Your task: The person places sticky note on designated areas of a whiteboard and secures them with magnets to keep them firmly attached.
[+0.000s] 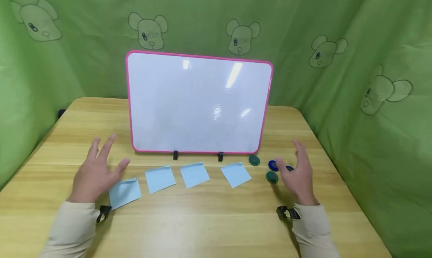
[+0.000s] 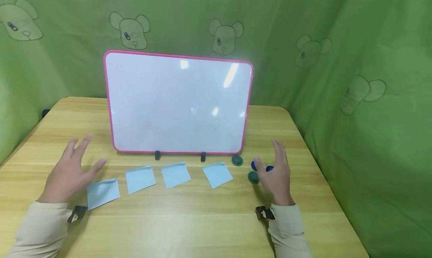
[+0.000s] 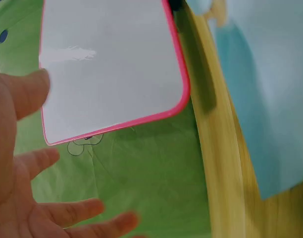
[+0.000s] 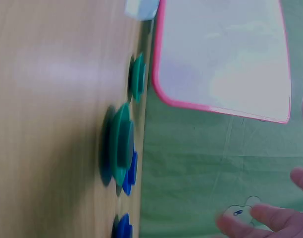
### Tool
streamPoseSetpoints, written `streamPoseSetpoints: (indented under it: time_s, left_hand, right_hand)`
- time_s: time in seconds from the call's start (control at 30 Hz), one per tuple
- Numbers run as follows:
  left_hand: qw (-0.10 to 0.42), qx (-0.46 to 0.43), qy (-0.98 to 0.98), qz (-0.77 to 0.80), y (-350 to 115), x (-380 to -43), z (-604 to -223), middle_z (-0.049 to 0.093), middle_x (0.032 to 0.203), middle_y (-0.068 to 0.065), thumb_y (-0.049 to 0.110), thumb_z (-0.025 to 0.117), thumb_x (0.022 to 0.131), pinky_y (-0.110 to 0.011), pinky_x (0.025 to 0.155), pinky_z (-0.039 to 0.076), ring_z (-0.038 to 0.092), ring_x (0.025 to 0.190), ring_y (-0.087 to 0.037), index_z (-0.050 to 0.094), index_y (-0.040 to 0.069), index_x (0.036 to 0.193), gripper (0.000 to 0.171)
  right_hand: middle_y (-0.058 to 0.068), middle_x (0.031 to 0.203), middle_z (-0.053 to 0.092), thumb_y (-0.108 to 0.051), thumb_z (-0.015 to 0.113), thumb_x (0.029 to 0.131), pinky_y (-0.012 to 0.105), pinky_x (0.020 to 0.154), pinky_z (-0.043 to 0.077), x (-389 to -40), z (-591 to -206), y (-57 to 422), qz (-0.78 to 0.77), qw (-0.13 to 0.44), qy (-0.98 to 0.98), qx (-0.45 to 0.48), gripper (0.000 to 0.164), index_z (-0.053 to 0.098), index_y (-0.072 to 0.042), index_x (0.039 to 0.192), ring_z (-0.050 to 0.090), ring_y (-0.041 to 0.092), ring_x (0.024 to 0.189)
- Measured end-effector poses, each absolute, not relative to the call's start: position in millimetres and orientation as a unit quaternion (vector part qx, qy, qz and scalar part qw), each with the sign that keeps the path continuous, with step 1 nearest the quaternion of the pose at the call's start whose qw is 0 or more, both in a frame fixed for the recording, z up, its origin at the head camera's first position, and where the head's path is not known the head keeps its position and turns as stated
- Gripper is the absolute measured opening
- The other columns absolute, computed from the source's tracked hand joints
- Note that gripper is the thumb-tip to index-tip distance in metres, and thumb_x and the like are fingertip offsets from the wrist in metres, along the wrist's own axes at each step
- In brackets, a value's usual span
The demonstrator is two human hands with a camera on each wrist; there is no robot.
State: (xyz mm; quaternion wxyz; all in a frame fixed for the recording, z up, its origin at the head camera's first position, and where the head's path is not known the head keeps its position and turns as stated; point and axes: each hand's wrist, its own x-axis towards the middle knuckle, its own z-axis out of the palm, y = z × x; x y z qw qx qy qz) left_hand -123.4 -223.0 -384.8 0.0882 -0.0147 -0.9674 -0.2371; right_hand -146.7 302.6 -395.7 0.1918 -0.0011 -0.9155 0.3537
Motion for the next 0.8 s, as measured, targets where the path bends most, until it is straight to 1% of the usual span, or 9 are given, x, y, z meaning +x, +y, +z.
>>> streamPoseSetpoints:
  time_s: [0.07, 0.1, 0.2, 0.3, 0.37, 0.43, 0.6, 0.7, 0.8]
  left_hand:
    - [0.079, -0.016, -0.959, -0.271, -225.1, -122.9, -382.3, 0.025, 0.148, -0.034, 0.051, 0.054, 0.094, -0.072, 0.078, 0.042, 0.047, 0.111, -0.059, 0.01, 0.019, 0.157, 0.083]
    - [0.073, -0.017, -0.954, -0.29, -226.8, -122.3, -381.7, 0.032, 0.144, -0.034, 0.049, 0.056, 0.094, -0.07, 0.078, 0.044, 0.051, 0.109, -0.056, 0.011, 0.016, 0.156, 0.084]
    - [0.053, -0.024, -0.942, -0.332, -230.8, -118.7, -381.1, 0.047, 0.134, -0.032, 0.043, 0.059, 0.094, -0.063, 0.08, 0.048, 0.06, 0.103, -0.047, 0.026, 0.008, 0.152, 0.075]
    - [0.038, -0.031, -0.937, -0.345, -235.2, -114.2, -384.8, 0.058, 0.121, -0.029, 0.036, 0.062, 0.094, -0.057, 0.078, 0.052, 0.064, 0.097, -0.043, 0.049, 0.002, 0.128, 0.049]
    - [0.035, -0.035, -0.937, -0.345, -238.0, -111.4, -387.9, 0.063, 0.113, -0.026, 0.03, 0.064, 0.094, -0.055, 0.076, 0.053, 0.066, 0.094, -0.041, 0.054, 0.003, 0.108, 0.032]
    - [0.025, -0.038, -0.939, -0.34, -241.6, -110.6, -391.1, 0.064, 0.109, -0.026, 0.026, 0.066, 0.093, -0.055, 0.074, 0.054, 0.066, 0.092, -0.041, 0.054, 0.006, 0.098, 0.023]
    - [-0.02, -0.063, -0.944, -0.323, -248.3, -110.2, -400.1, 0.062, 0.114, -0.028, 0.022, 0.069, 0.09, -0.058, 0.076, 0.053, 0.065, 0.093, -0.04, 0.057, 0.009, 0.1, 0.02]
    - [-0.029, -0.088, -0.945, -0.313, -249.6, -109.2, -406.8, 0.062, 0.114, -0.026, 0.016, 0.072, 0.086, -0.059, 0.077, 0.052, 0.066, 0.092, -0.039, 0.059, 0.008, 0.103, 0.024]
    - [-0.018, -0.104, -0.947, -0.303, -249.2, -109.5, -412.2, 0.064, 0.111, -0.023, 0.012, 0.075, 0.082, -0.059, 0.077, 0.052, 0.065, 0.09, -0.038, 0.06, 0.008, 0.104, 0.027]
  right_hand:
    - [0.019, 0.15, 0.035, -0.027, 0.061, 0.095, 0.044, 0.097, 0.047, -147.9, -393.5, 302.7, 0.399, 0.191, -0.897, -0.01, 0.071, 0.023, -0.015, 0.154, 0.053, 0.032, 0.119]
    - [0.019, 0.144, 0.042, -0.027, 0.061, 0.095, 0.034, 0.089, 0.052, -148.1, -392.8, 303.0, 0.416, 0.186, -0.89, -0.014, 0.07, 0.023, -0.014, 0.153, 0.059, 0.023, 0.109]
    - [0.02, 0.129, 0.054, -0.027, 0.059, 0.096, 0.015, 0.066, 0.051, -146.6, -391.5, 304.8, 0.444, 0.165, -0.881, -0.026, 0.067, 0.024, -0.011, 0.15, 0.06, 0.001, 0.084]
    - [0.021, 0.124, 0.056, -0.029, 0.058, 0.097, 0.02, 0.062, 0.052, -144.9, -392.1, 307.8, 0.44, 0.142, -0.886, -0.033, 0.066, 0.024, -0.007, 0.148, 0.058, -0.003, 0.077]
    - [0.022, 0.124, 0.056, -0.029, 0.058, 0.096, 0.022, 0.062, 0.052, -144.8, -392.8, 309.6, 0.431, 0.132, -0.892, -0.036, 0.064, 0.025, -0.006, 0.147, 0.061, 0.004, 0.079]
    - [0.023, 0.125, 0.055, -0.029, 0.058, 0.096, 0.025, 0.062, 0.052, -146.2, -393.8, 311.4, 0.419, 0.119, -0.899, -0.037, 0.063, 0.027, -0.007, 0.146, 0.063, 0.016, 0.085]
    - [0.026, 0.13, 0.052, -0.031, 0.057, 0.097, 0.036, 0.069, 0.053, -148.5, -395.3, 315.1, 0.387, 0.068, -0.919, -0.038, 0.057, 0.032, -0.008, 0.144, 0.06, 0.039, 0.1]
    - [0.028, 0.13, 0.05, -0.033, 0.056, 0.098, 0.045, 0.076, 0.053, -148.0, -395.6, 316.5, 0.366, 0.041, -0.929, -0.039, 0.058, 0.032, -0.006, 0.143, 0.059, 0.041, 0.102]
    - [0.03, 0.128, 0.05, -0.031, 0.057, 0.097, 0.046, 0.077, 0.052, -147.4, -395.8, 318.0, 0.347, 0.025, -0.937, -0.036, 0.059, 0.031, -0.003, 0.143, 0.06, 0.038, 0.097]
